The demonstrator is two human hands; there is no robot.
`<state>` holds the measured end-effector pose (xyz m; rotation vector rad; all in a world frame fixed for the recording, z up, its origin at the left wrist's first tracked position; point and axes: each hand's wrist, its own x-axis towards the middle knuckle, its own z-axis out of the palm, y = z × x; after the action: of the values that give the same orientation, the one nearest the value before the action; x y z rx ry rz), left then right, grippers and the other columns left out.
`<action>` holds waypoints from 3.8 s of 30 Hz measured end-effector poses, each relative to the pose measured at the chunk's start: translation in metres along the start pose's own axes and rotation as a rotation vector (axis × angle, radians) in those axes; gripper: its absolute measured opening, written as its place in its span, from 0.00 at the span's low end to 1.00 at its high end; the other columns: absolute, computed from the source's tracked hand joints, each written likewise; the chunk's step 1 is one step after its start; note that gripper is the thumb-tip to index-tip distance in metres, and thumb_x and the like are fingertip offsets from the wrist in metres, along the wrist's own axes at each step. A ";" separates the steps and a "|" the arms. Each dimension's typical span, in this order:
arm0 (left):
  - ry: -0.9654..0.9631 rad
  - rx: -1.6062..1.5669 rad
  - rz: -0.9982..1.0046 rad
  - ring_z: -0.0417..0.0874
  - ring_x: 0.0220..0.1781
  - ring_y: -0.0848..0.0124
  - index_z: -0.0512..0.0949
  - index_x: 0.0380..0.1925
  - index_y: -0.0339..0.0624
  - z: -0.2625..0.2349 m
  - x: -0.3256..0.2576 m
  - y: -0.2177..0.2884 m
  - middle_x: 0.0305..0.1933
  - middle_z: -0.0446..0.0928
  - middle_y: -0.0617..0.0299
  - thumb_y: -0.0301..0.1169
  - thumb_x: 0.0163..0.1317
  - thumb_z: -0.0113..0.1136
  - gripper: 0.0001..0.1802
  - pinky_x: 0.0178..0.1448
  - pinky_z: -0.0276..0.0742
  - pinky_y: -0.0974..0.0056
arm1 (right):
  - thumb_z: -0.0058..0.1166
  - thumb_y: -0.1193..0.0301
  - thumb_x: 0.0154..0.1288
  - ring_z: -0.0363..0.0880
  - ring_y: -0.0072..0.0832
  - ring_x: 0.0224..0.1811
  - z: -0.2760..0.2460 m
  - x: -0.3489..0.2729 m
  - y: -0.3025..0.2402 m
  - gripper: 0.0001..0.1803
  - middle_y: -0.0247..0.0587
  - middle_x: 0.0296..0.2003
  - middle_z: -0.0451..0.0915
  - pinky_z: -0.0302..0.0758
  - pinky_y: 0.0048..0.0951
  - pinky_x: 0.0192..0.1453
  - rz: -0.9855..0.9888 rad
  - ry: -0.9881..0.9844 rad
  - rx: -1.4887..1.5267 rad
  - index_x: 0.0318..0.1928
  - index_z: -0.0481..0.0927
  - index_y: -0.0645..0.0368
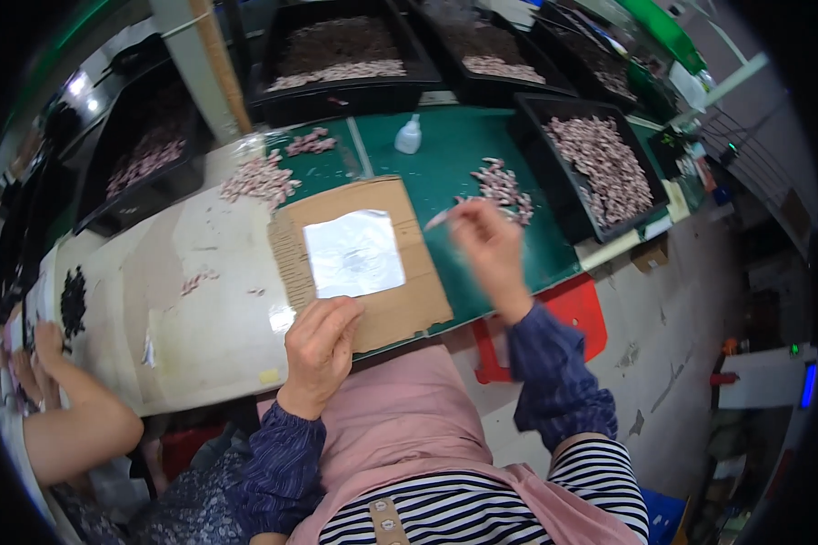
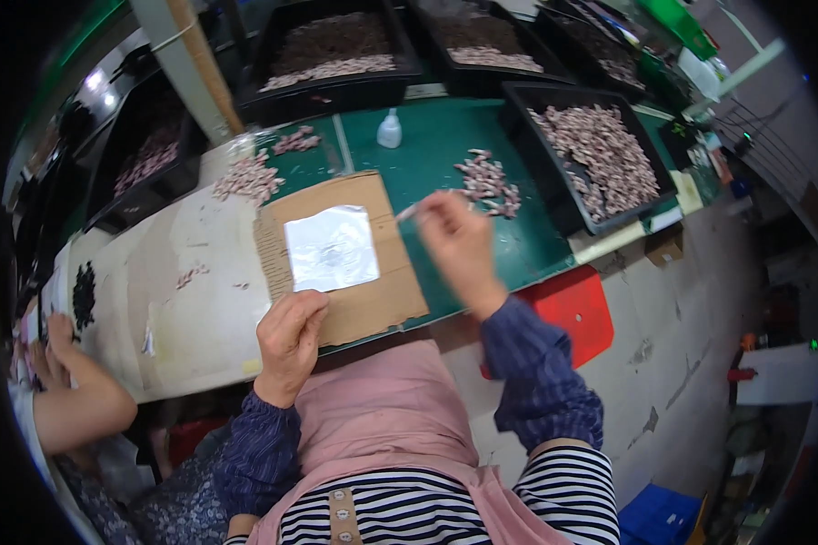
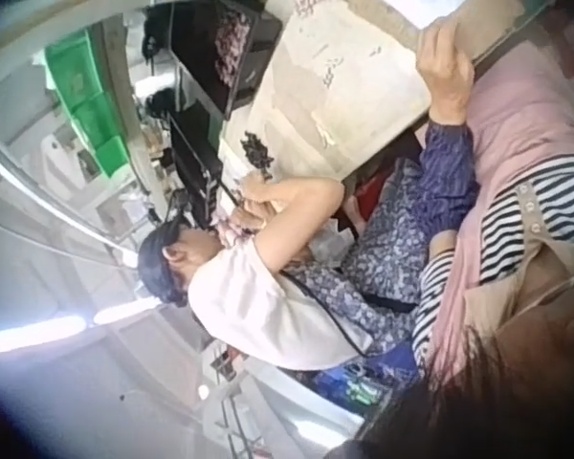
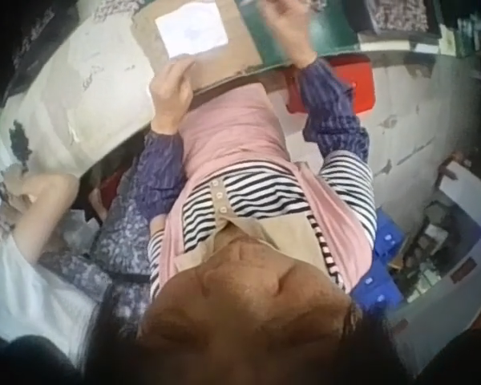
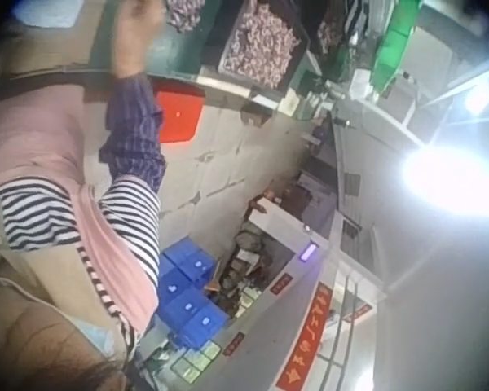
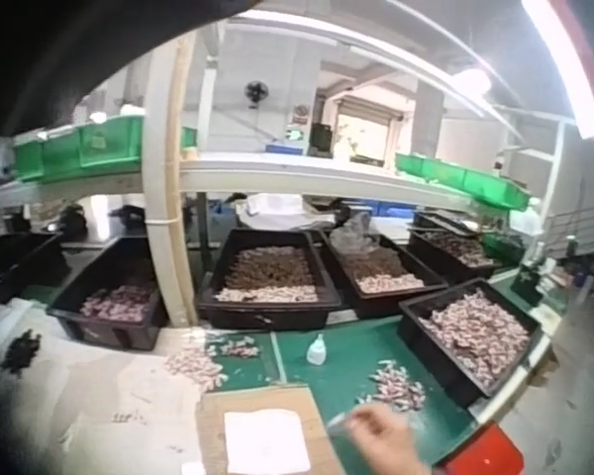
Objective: The person assembles small toy parts by dipping components in glue on cardboard, joining pieces together by hand, and placing the assembled parts on the table.
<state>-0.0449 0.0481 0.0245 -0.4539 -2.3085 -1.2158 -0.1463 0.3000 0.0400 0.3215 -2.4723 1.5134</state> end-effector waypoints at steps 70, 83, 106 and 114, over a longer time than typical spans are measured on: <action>0.244 -0.611 -0.687 0.81 0.38 0.82 0.85 0.45 0.32 -0.027 -0.037 -0.036 0.38 0.85 0.66 0.24 0.68 0.67 0.08 0.45 0.78 0.74 | 0.62 0.76 0.64 0.83 0.46 0.38 0.075 0.004 -0.020 0.06 0.46 0.36 0.82 0.79 0.42 0.41 -0.476 -0.415 -0.502 0.42 0.83 0.60; 0.241 -0.630 -0.696 0.81 0.36 0.82 0.85 0.44 0.32 -0.003 -0.038 -0.019 0.36 0.85 0.65 0.23 0.67 0.68 0.08 0.43 0.79 0.74 | 0.61 0.77 0.64 0.83 0.46 0.37 0.077 -0.004 -0.026 0.06 0.46 0.35 0.81 0.79 0.42 0.41 -0.493 -0.378 -0.527 0.42 0.82 0.61; 0.262 -0.027 -0.187 0.85 0.38 0.53 0.81 0.38 0.36 0.003 -0.028 0.001 0.37 0.84 0.51 0.16 0.58 0.67 0.08 0.41 0.81 0.57 | 0.63 0.80 0.65 0.84 0.37 0.30 0.090 -0.060 -0.064 0.04 0.49 0.32 0.83 0.80 0.32 0.34 -0.139 -0.302 0.168 0.37 0.81 0.67; 0.108 -0.050 -0.248 0.85 0.34 0.57 0.83 0.38 0.37 -0.017 -0.003 -0.015 0.34 0.84 0.53 0.24 0.61 0.69 0.07 0.39 0.80 0.59 | 0.61 0.80 0.69 0.83 0.17 0.36 0.081 -0.048 -0.045 0.04 0.36 0.35 0.85 0.79 0.21 0.39 0.120 -0.357 0.344 0.43 0.82 0.67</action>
<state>-0.0448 0.0261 0.0209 -0.1167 -2.2959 -1.3797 -0.0934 0.2116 0.0275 0.5534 -2.5124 2.0992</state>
